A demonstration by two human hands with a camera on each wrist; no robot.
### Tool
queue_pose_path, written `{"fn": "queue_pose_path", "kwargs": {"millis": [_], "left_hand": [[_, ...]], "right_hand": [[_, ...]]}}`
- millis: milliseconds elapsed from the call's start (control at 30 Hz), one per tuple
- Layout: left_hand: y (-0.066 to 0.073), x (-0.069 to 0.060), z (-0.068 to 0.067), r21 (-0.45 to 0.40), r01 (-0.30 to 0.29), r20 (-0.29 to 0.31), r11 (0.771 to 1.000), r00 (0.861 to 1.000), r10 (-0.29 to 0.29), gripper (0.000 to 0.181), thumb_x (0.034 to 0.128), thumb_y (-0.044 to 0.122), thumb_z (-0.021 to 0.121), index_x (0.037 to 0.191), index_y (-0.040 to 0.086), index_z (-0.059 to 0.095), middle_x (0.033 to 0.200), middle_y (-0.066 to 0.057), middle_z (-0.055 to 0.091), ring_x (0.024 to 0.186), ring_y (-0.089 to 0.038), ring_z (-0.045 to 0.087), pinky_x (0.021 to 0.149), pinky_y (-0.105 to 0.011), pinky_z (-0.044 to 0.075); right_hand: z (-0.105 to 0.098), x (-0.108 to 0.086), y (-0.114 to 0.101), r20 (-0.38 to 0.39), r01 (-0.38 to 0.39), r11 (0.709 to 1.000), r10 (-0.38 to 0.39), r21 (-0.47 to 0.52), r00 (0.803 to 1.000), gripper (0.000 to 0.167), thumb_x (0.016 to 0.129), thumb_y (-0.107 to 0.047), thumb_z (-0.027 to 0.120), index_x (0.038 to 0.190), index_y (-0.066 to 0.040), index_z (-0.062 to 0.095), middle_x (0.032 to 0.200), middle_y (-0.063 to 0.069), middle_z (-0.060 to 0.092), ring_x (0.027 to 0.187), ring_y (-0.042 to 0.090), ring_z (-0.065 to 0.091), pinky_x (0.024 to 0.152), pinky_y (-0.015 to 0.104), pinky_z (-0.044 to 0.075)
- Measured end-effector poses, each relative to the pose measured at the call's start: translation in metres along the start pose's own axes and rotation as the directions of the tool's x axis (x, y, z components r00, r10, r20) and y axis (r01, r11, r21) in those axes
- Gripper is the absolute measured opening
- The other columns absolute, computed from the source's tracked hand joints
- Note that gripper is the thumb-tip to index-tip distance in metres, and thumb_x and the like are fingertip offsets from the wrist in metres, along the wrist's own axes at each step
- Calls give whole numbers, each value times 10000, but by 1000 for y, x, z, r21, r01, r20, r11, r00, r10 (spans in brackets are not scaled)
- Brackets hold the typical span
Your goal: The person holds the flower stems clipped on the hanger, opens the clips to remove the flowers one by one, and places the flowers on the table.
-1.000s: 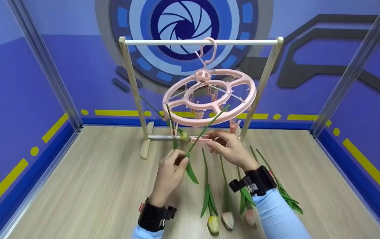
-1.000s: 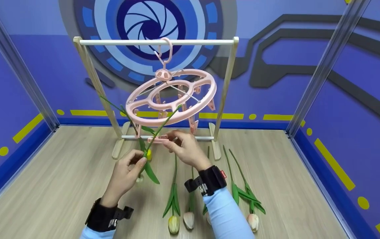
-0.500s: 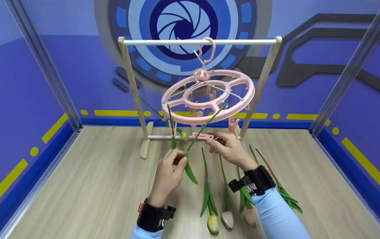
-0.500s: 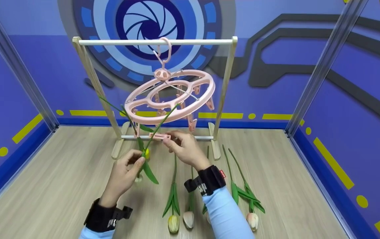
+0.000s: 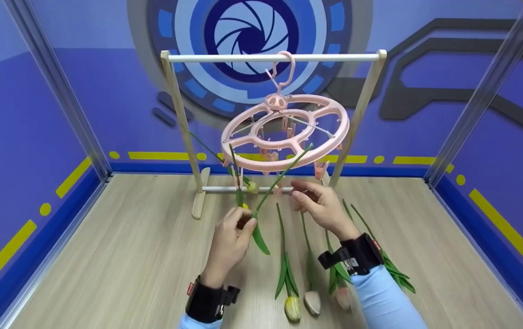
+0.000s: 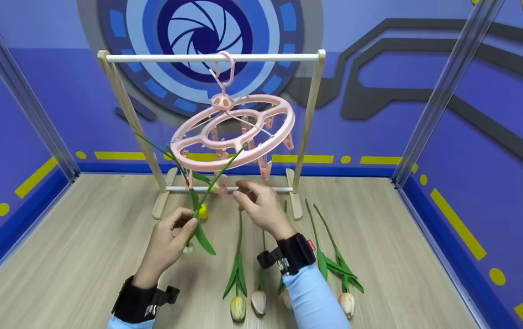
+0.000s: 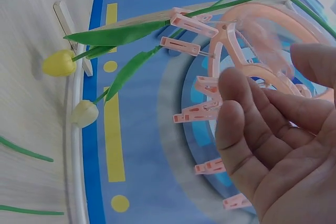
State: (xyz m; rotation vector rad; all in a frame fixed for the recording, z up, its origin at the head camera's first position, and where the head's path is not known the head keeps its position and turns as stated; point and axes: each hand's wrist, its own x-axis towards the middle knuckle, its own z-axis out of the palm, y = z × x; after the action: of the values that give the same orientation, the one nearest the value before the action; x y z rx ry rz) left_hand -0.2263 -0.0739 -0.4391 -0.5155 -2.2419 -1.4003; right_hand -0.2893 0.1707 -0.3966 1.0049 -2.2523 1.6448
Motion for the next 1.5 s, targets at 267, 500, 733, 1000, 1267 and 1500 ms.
{"fn": "queue_pose_path", "kwargs": {"millis": [267, 500, 733, 1000, 1267, 1500], "left_hand": [[2, -6, -3, 13, 31, 11, 999, 999, -31, 102, 1028, 104, 636, 1091, 43, 688, 994, -25, 645, 874, -160, 634, 777, -308, 537], [-1, -12, -6, 36, 39, 10, 999, 999, -39, 113, 1021, 100, 645, 1095, 28, 691, 992, -31, 644, 879, -197, 642, 774, -313, 538], [-4, -16, -8, 64, 57, 15, 996, 998, -58, 85, 1010, 89, 652, 1070, 46, 695, 968, -22, 643, 865, -177, 640, 766, -309, 538], [-7, -20, -9, 83, 57, 24, 995, 998, -59, 80, 1004, 88, 664, 1060, 50, 707, 952, -11, 651, 852, -150, 638, 761, -313, 541], [-10, -21, -6, 102, 49, 45, 994, 998, -54, 41, 991, 72, 678, 1020, 68, 707, 939, 1, 657, 845, -139, 625, 749, -301, 533], [-15, -23, -2, 114, 9, 56, 993, 998, -15, 36, 989, 63, 680, 998, 71, 714, 876, 14, 631, 766, -107, 581, 680, -244, 486]], "right_hand": [[-5, -20, 5, -93, 42, 999, -43, -18, 995, 256, 1009, 81, 560, 1244, 146, 637, 989, 295, 672, 717, 105, 673, 643, 208, 528], [-7, -37, 8, -167, 24, 1000, -27, -18, 986, 217, 1012, 61, 575, 1191, 87, 695, 988, 65, 739, 711, 146, 673, 631, 221, 533], [-8, -56, 10, -253, -57, 998, 57, 6, 966, 212, 1002, 72, 586, 1187, 104, 686, 982, -23, 727, 756, 101, 662, 646, 213, 531], [-5, -75, 10, -294, -125, 992, 118, -6, 949, 230, 1015, 37, 593, 1220, 105, 672, 1069, 159, 723, 863, 82, 666, 705, 215, 537], [-3, -85, 16, -309, -74, 995, 49, -69, 950, 241, 1010, 46, 596, 1234, 96, 668, 1128, 241, 686, 982, 56, 664, 788, 182, 537], [-2, -87, 18, -320, -92, 986, 44, -136, 946, 238, 1004, 17, 624, 1229, 55, 690, 1128, 195, 706, 973, 59, 661, 777, 184, 541]]}}
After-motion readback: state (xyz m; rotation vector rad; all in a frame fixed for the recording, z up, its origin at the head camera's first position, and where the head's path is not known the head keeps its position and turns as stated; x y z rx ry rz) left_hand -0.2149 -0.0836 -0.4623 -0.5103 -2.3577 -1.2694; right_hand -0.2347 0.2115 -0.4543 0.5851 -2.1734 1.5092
